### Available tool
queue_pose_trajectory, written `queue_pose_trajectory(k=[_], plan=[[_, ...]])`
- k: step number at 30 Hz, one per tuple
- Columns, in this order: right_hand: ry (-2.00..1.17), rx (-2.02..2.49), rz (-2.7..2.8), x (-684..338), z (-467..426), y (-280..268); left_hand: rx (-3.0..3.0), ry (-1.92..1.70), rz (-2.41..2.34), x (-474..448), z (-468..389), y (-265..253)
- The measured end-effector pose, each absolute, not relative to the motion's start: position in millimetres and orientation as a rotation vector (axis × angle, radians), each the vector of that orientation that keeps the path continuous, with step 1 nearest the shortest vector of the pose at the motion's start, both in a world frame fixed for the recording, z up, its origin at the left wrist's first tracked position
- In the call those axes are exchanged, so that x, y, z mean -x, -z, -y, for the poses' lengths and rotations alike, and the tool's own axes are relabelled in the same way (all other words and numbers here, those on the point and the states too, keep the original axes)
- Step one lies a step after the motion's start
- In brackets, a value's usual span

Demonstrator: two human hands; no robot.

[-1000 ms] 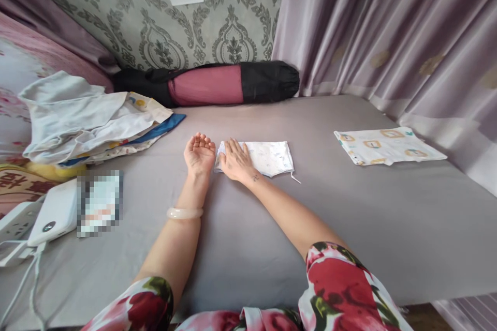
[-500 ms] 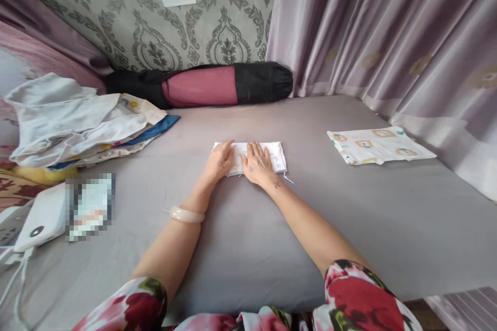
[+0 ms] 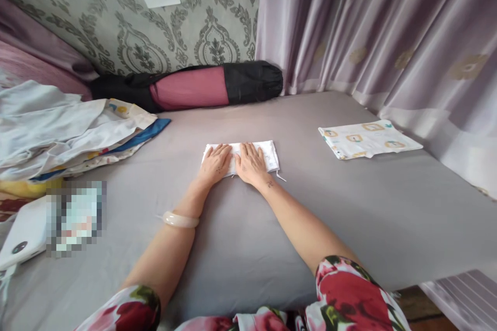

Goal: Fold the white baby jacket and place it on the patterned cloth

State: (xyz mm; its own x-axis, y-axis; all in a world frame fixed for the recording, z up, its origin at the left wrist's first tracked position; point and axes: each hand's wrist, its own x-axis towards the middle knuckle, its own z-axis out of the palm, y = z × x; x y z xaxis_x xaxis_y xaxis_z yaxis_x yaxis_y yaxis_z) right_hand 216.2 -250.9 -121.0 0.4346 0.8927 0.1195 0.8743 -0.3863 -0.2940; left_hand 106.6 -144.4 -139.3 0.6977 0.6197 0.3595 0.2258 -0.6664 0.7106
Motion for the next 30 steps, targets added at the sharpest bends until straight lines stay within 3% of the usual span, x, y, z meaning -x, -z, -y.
queue_pose_trajectory(k=[9,19,30], plan=[[0.007,2.464,1.412,-225.7,258.1,124.9,-2.328,-0.770,-0.685,-108.4,149.1,139.0],[0.057,2.469,1.426,-224.5,258.2,127.0,-2.871,-0.406,-0.866,-106.7,158.5,124.9],[0.108,2.552,1.317,-231.6,262.1,121.2,-2.862,-0.510,-1.038,-101.6,150.2,128.8]])
